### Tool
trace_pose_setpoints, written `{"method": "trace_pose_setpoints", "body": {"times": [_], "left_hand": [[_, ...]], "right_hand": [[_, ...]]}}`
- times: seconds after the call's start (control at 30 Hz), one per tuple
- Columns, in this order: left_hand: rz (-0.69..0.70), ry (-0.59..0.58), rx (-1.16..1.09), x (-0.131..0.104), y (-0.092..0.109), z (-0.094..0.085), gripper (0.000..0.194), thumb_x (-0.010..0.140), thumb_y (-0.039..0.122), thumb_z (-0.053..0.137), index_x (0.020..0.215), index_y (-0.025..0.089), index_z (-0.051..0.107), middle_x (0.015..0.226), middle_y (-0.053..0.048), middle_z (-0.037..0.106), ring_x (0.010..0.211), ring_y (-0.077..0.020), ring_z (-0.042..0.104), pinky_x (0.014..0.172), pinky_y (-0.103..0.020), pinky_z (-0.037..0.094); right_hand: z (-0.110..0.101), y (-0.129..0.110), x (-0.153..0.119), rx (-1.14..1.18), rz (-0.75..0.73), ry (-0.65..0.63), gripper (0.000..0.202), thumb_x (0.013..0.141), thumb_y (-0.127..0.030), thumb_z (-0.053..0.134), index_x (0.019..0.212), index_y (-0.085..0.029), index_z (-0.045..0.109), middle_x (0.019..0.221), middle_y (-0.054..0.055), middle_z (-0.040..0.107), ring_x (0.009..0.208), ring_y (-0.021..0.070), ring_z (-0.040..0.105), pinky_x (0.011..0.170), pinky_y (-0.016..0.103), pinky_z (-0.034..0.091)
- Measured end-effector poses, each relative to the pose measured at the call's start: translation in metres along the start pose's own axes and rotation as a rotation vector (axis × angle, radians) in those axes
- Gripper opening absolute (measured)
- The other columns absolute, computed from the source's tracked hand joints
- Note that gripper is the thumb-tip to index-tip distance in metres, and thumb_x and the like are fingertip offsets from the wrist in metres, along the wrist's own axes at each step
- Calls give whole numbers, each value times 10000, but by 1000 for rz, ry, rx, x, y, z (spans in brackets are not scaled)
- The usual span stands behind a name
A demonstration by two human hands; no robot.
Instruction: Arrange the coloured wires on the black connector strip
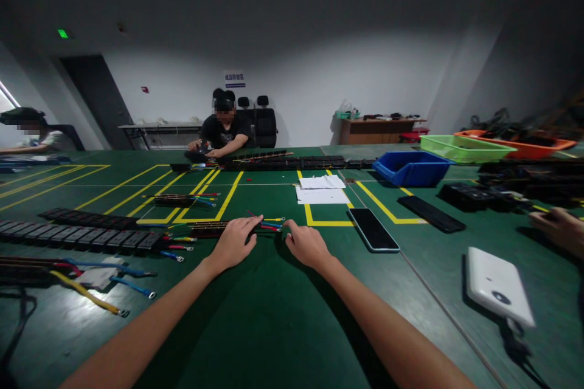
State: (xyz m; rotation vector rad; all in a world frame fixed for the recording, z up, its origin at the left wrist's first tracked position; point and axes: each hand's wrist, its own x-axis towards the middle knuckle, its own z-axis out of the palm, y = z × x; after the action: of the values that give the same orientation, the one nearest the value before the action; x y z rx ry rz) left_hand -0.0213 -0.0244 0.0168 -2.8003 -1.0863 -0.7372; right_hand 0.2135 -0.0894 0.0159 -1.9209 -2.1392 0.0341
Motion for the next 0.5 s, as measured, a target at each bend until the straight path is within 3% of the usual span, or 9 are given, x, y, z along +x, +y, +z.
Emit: {"method": "trace_pose_setpoints", "body": {"times": [0.5], "left_hand": [[-15, -13, -24, 0, 2, -4, 520, 976, 243, 461, 1495, 262, 437, 1356, -68, 616, 1260, -237, 548, 1115, -480, 396]], "right_hand": [[-3, -1, -1, 0, -5, -8, 322, 1016, -285, 408, 1328, -244, 474, 907, 38, 719, 847, 208, 688, 673, 269, 358]]}}
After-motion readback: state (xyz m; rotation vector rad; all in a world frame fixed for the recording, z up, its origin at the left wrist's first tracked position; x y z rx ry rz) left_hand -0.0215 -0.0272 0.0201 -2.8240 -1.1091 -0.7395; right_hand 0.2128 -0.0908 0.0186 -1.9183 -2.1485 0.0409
